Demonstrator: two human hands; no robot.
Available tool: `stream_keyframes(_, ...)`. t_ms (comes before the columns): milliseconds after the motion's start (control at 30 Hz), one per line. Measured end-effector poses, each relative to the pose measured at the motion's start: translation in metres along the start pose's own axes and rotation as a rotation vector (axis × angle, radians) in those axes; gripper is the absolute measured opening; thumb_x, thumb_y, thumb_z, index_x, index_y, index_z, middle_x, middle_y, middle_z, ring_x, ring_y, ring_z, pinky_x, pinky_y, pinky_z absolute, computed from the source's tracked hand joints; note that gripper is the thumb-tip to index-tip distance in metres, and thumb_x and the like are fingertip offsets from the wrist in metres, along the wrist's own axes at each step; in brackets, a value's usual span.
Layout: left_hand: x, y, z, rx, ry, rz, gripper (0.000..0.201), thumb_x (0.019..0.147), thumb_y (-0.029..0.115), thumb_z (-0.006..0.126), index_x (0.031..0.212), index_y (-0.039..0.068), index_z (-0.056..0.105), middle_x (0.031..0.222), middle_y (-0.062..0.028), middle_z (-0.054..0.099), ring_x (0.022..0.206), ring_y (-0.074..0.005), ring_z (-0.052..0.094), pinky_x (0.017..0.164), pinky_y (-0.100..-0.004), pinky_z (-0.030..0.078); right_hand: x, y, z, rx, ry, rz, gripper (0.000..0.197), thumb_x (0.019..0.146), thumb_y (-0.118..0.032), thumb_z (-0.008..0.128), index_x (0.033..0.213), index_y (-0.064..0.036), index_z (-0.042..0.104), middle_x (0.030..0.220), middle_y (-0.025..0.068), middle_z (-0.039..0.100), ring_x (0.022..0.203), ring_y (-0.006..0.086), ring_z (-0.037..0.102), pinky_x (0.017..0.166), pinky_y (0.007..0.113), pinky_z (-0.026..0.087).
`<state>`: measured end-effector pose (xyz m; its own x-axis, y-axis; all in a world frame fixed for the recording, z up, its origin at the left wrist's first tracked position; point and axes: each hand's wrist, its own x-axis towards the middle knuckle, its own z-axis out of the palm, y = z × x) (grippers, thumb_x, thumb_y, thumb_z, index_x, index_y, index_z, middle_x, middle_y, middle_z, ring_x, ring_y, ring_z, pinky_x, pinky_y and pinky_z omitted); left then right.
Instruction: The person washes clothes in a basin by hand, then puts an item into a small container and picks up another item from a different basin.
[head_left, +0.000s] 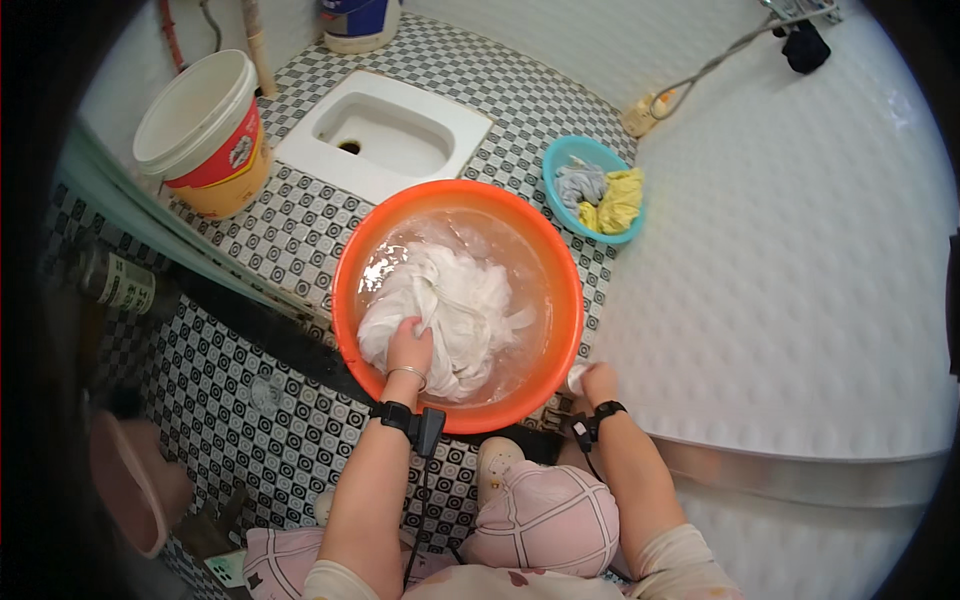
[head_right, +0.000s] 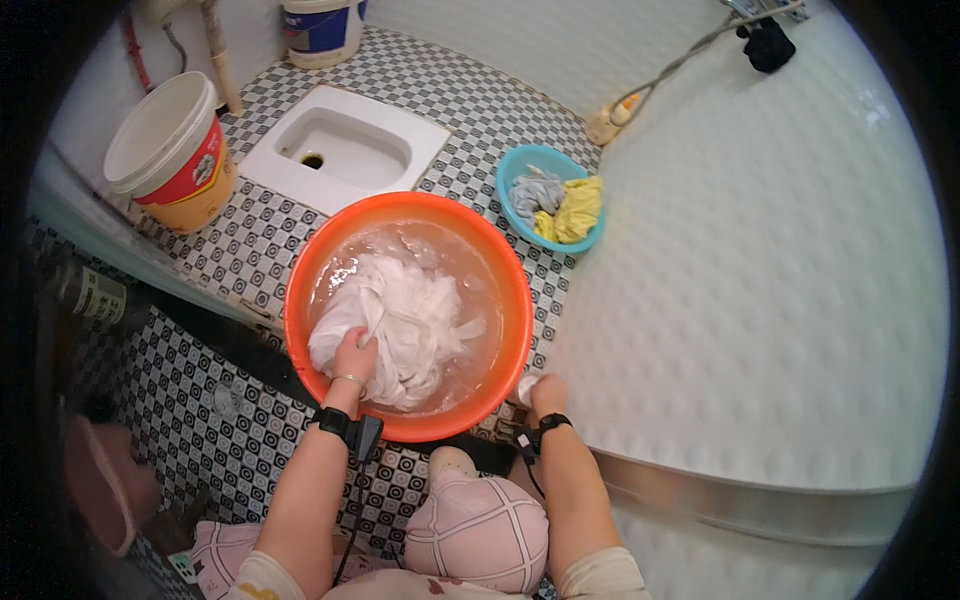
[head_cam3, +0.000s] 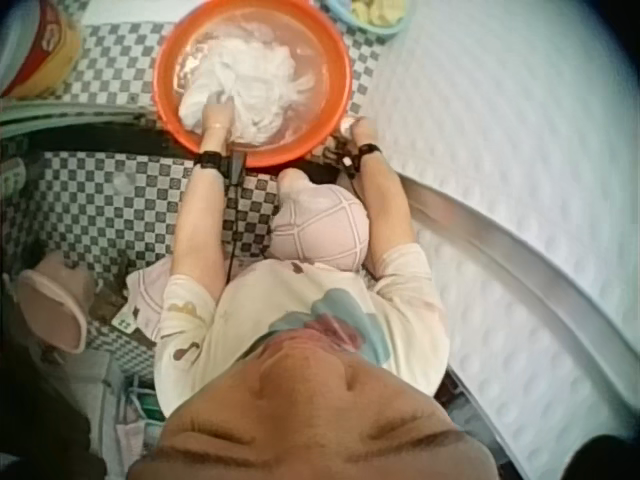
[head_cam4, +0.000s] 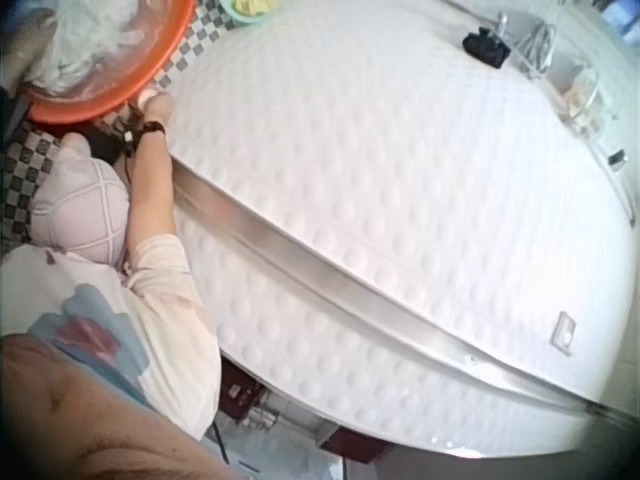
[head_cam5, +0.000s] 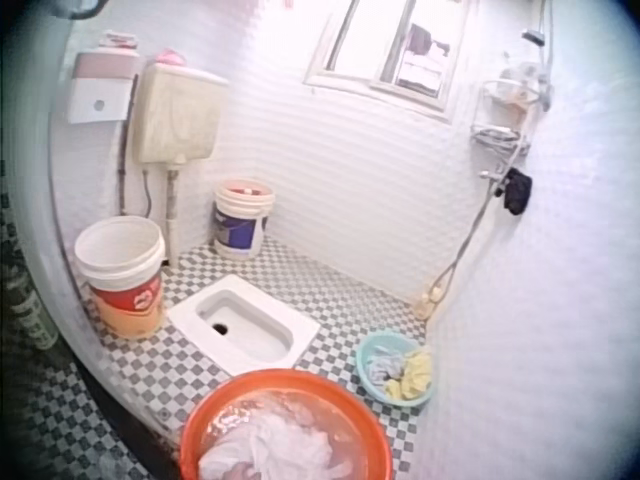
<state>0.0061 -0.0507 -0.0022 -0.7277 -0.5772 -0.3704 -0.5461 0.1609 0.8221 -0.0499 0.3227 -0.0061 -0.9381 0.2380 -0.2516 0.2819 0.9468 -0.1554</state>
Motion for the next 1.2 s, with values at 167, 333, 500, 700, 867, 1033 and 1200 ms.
stream_keyframes(167,0.016,-0.011,-0.017,-0.056,0.238,0.026,0.04,0.086,0.03,0.047,0.097,-0.006,0.061,0.1,-0.0262,0.059,0.096,-0.0395,0.054,0.086,-0.0403,0.042,-0.014,-0.083,-0.046,0.35,0.12,0.006,0.021,0.074,-0.017,0.061,0.085,0.0002,0.068,0.081,0.0209,0.066,0.076,0.0296,0.066,0.068,0.036,0.051)
stream_keyframes(333,0.036,-0.048,-0.021,-0.748,0.149,-0.192,0.04,0.088,0.027,0.044,0.104,-0.008,0.058,0.102,-0.0173,0.061,0.095,-0.0272,0.055,0.086,-0.0351,0.042,-0.04,-0.219,-0.035,0.56,-0.218,-0.609,0.017,0.077,-0.013,0.061,0.088,-0.0013,0.068,0.076,0.0154,0.066,0.07,0.0199,0.065,0.064,0.03,0.05)
stream_keyframes(500,0.017,-0.055,-0.002,-0.913,0.17,-0.299,0.041,0.089,0.026,0.043,0.105,-0.008,0.057,0.102,-0.0146,0.06,0.093,-0.024,0.054,0.083,-0.0331,0.043,-0.053,-0.29,0.021,0.083,-0.344,-1.268,0.013,0.079,-0.013,0.055,0.08,-0.0022,0.062,0.082,0.0164,0.061,0.08,0.035,0.059,0.072,0.041,0.048)
stream_keyframes(700,-0.006,-0.05,-0.018,-0.973,0.337,-0.398,0.041,0.089,0.027,0.043,0.112,-0.004,0.056,0.109,-0.0144,0.059,0.1,-0.0235,0.055,0.086,-0.032,0.043,-0.039,-0.277,0.049,-0.091,0.092,-1.066,0.043,0.079,-0.014,0.053,0.12,-0.0009,0.048,0.126,0.016,0.048,0.116,0.0329,0.045,0.095,0.051,0.035)
stream_keyframes(867,-0.015,-0.034,-0.015,-1.367,0.2,-0.404,0.042,0.087,0.019,0.048,0.123,-0.003,0.047,0.116,-0.0168,0.056,0.107,-0.0257,0.054,0.092,-0.0319,0.041,-0.091,-0.247,0.068,-0.318,-0.209,-1.394,0.06,0.086,-0.029,0.046,0.138,-0.0009,0.033,0.144,0.0175,0.032,0.132,0.0281,0.033,0.106,0.052,0.024)
stream_keyframes(1033,-0.003,-0.062,-0.006,-0.727,0.234,-0.385,0.051,0.081,0.009,0.05,0.128,-0.004,0.037,0.124,-0.0205,0.05,0.114,-0.0312,0.051,0.096,-0.0343,0.039,-0.055,-0.258,0.03,-0.305,-0.056,-1.54,0.045,0.085,-0.027,0.051,0.125,-0.0056,0.048,0.132,0.0105,0.048,0.121,0.0218,0.045,0.101,0.041,0.033)
stream_keyframes(1200,-0.007,-0.038,0.016,-0.678,0.526,-0.259,0.052,0.076,0.007,0.057,0.125,-0.004,0.043,0.119,-0.0222,0.054,0.112,-0.0317,0.052,0.095,-0.0346,0.04,-0.04,-0.258,0.008,-0.269,0.009,-1.02,0.038,0.073,-0.024,0.068,0.104,-0.006,0.056,0.111,0.0165,0.052,0.099,0.0301,0.052,0.09,0.043,0.037)
